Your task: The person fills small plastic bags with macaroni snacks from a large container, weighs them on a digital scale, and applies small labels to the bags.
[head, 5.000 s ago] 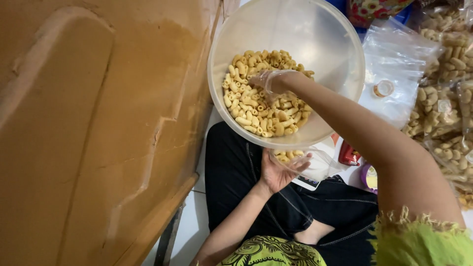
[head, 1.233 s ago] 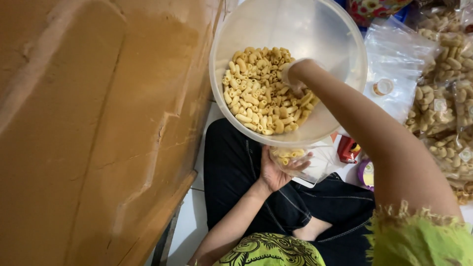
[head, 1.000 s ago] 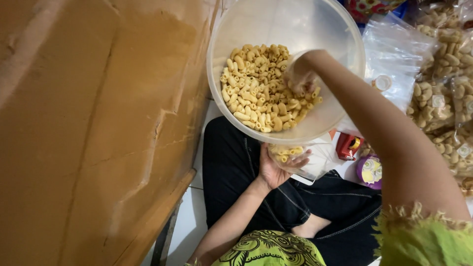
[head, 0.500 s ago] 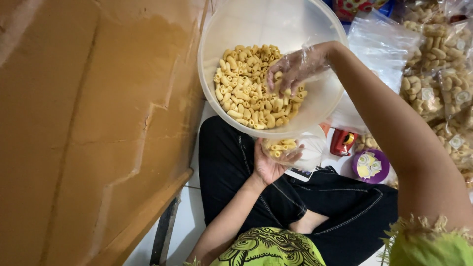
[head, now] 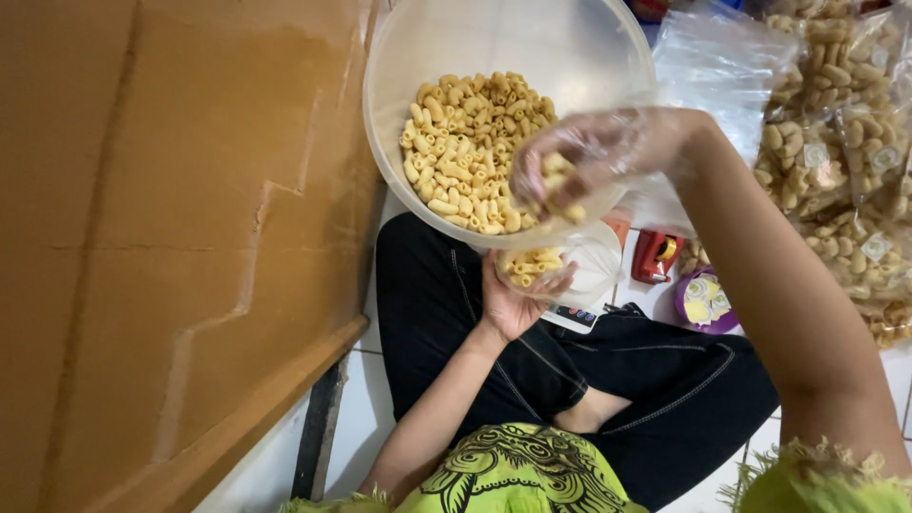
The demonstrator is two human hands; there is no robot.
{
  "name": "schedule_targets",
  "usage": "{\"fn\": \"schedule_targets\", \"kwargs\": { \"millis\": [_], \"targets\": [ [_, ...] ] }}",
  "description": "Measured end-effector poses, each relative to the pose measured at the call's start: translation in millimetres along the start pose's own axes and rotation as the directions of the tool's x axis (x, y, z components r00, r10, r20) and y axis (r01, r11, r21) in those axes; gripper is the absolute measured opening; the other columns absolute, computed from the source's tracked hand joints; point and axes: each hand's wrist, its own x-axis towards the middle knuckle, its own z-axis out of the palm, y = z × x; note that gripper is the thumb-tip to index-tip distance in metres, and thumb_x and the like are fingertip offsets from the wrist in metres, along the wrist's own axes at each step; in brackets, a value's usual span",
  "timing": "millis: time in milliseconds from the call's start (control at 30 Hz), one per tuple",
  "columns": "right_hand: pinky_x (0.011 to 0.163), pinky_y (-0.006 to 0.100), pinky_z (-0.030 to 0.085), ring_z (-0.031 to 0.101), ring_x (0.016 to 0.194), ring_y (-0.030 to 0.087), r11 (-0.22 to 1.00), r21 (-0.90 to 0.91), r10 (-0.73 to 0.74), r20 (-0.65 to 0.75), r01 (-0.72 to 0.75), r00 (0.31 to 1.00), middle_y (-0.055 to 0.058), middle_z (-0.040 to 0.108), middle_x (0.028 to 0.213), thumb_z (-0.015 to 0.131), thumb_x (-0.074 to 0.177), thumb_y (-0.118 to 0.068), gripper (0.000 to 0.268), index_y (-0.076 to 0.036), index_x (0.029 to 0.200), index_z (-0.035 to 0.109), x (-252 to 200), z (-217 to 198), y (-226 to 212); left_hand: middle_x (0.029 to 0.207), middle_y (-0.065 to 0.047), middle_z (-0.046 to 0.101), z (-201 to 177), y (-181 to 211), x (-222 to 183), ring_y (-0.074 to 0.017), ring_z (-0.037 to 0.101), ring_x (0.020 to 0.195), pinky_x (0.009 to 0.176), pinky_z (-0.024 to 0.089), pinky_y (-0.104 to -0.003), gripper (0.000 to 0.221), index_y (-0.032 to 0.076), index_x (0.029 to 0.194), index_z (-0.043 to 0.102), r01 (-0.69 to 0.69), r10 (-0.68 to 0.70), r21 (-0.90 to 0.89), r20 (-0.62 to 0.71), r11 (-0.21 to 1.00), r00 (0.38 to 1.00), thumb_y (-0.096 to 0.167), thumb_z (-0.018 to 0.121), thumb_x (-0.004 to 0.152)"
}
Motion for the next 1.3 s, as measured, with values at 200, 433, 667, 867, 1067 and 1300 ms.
{"fn": "schedule_targets", "kwargs": {
  "millis": [200, 433, 667, 867, 1067, 1300],
  "targets": [
    [0.071, 0.028, 0.066, 0.066, 0.087, 0.017, 0.954, -0.001, -0.295, 0.179, 0.299, 0.939, 0.008, 0.062, 0.109, 0.059, 0.09, 0.012, 0.046, -0.014, 0.128, 0.056, -26.3, 34.6, 55.8, 0.144, -0.025, 0.05, 23.2, -9.6, -1.3, -0.0375, 0.062, 0.121, 0.092, 0.064, -0.043, 0.083, 0.008, 0.156, 0.035, -0.044, 0.041, 0.019, 0.142, 0.999, 0.989, 0.061, 0.061, 0.097],
    [0.071, 0.033, 0.065, 0.074, 0.087, 0.021, 0.93, -0.322, 0.082, -0.283, -0.175, 0.956, 0.008, 0.07, 0.108, 0.062, 0.093, -0.008, 0.028, -0.012, 0.121, 0.063, -27.5, 92.8, 43.9, 0.138, -0.014, 0.064, 34.5, -12.4, 5.4, -0.041, 0.066, 0.118, 0.099, 0.056, -0.061, 0.087, 0.013, 0.14, 0.058, -0.103, 0.119, 0.159, -0.094, 0.982, 0.988, 0.078, 0.062, 0.083],
    [0.093, 0.032, 0.057, 0.069, 0.103, 0.02, 0.738, -0.467, 0.144, -0.597, -0.488, 0.789, 0.006, 0.066, 0.119, 0.055, 0.092, -0.003, 0.032, -0.008, 0.122, 0.065, -16.9, 135.2, 33.3, 0.126, -0.019, 0.069, 19.6, -6.2, 8.3, -0.0443, 0.068, 0.109, 0.079, 0.065, -0.055, 0.082, 0.01, 0.13, 0.065, -0.102, 0.132, 0.171, -0.171, 0.98, 0.976, 0.076, 0.064, 0.083],
    [0.114, 0.037, 0.041, 0.057, 0.132, 0.019, 0.623, -0.399, 0.446, -0.526, -0.673, 0.725, 0.001, 0.057, 0.147, 0.054, 0.1, -0.028, 0.044, -0.024, 0.144, 0.054, -36.2, 130.0, 29.0, 0.124, -0.023, 0.068, 48.3, -17.2, -1.1, -0.0466, 0.069, 0.106, 0.081, 0.065, -0.056, 0.078, 0.007, 0.13, 0.061, -0.123, 0.144, 0.144, -0.144, 0.982, 0.979, 0.071, 0.067, 0.086],
    [0.112, 0.051, 0.045, 0.053, 0.138, 0.032, 0.609, -0.365, 0.515, -0.493, -0.704, 0.701, 0.008, 0.056, 0.149, 0.059, 0.094, -0.048, 0.055, -0.026, 0.145, 0.058, -44.6, 118.0, 14.9, 0.135, -0.022, 0.062, 39.0, -11.5, 1.7, -0.047, 0.065, 0.114, 0.087, 0.063, -0.058, 0.085, 0.006, 0.139, 0.057, -0.123, 0.142, 0.135, -0.14, 0.983, 0.98, 0.072, 0.066, 0.086],
    [0.107, 0.052, 0.049, 0.062, 0.125, 0.032, 0.63, -0.475, 0.35, -0.532, -0.614, 0.771, 0.007, 0.068, 0.128, 0.07, 0.091, -0.039, 0.044, -0.02, 0.131, 0.069, -35.9, 127.3, 16.3, 0.14, -0.021, 0.059, 11.4, -5.0, 6.3, -0.0484, 0.064, 0.116, 0.089, 0.063, -0.06, 0.09, 0.007, 0.143, 0.053, -0.145, 0.162, 0.102, -0.187, 0.984, 0.969, 0.072, 0.069, 0.083]
  ]
}}
